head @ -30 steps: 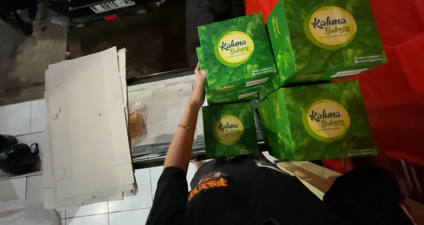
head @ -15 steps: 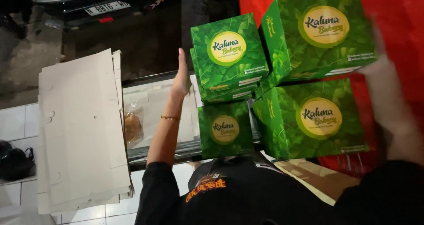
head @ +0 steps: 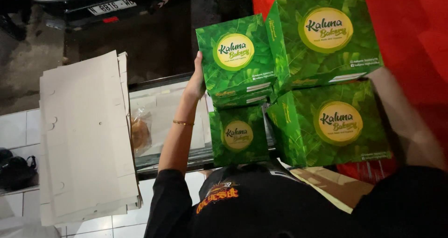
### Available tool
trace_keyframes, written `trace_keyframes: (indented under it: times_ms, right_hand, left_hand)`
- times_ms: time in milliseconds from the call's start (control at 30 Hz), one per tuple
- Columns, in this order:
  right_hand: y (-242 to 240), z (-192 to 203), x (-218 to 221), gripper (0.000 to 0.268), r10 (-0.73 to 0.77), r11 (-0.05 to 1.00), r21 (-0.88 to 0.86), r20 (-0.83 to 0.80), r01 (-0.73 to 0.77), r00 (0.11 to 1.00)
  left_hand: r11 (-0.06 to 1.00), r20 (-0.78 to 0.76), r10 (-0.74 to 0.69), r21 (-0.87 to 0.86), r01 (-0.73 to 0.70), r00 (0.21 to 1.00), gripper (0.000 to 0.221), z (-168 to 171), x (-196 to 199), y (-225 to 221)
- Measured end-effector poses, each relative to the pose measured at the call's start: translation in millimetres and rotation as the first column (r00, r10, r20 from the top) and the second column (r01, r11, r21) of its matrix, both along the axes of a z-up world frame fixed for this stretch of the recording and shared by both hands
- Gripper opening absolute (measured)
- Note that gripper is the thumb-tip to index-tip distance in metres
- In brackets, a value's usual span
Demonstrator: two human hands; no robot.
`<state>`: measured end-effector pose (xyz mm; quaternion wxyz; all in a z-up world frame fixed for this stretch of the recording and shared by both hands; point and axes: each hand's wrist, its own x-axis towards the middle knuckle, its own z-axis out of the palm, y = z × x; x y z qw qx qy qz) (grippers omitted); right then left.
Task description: The person takes flat pre-cut cardboard sheets one at a time, folds the side panels and locks the corners to form square bakery boxes, and stacks the finished boxes on the counter beside a pile of branded green bakery boxes.
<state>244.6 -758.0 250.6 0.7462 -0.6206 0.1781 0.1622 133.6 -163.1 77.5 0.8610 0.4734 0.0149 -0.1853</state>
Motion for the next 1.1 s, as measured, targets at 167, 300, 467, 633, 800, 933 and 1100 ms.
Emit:
trace_keyframes:
  times_ms: [167,300,467,633,800,933,1100]
  right_hand:
    - [7.8,-61.8,-34.3,0.086,-0.047,0.999,0.02,-0.005,0.047,0.999]
    - [21.3,-98.0,-89.9,0.087,-0.103,0.994,0.033,-0.008,0.103,0.995]
    - [4.3,-135.9,-190.6,0.088,-0.183,0.982,0.042,-0.027,0.184,0.983]
    - [-53.5,-213.5,-302.7,0.081,-0.259,0.962,0.106,0.05,0.253,0.965]
    - [-28.6,-319.5,-359.8,0.073,-0.342,0.931,0.177,0.126,0.318,0.931]
    - [-5.1,-331.5,-377.8,0.068,-0.39,0.91,0.228,0.197,0.345,0.899]
    - [9.9,-363.2,-396.1,0.061,-0.448,0.884,0.281,0.28,0.374,0.849]
  left_hand:
    - [0.999,0.093,0.014,0.047,-0.019,0.996,0.093,-8.4,-7.3,7.8]
    - [0.988,0.055,0.119,0.095,-0.123,0.991,0.096,-37.2,-19.6,18.0]
    - [0.956,0.215,0.192,0.178,-0.232,0.958,0.087,-114.4,-101.8,29.1]
    - [0.807,0.222,0.241,0.496,-0.322,0.945,0.1,-89.4,-229.2,-5.8]
    - [0.812,0.372,0.087,0.511,-0.282,0.924,0.101,-123.0,-263.2,-19.9]
    - [0.885,0.354,0.104,0.393,-0.249,0.929,0.102,-106.2,-258.5,-41.3]
    - [0.872,0.355,0.1,0.419,-0.254,0.93,0.096,-102.3,-253.1,-44.0]
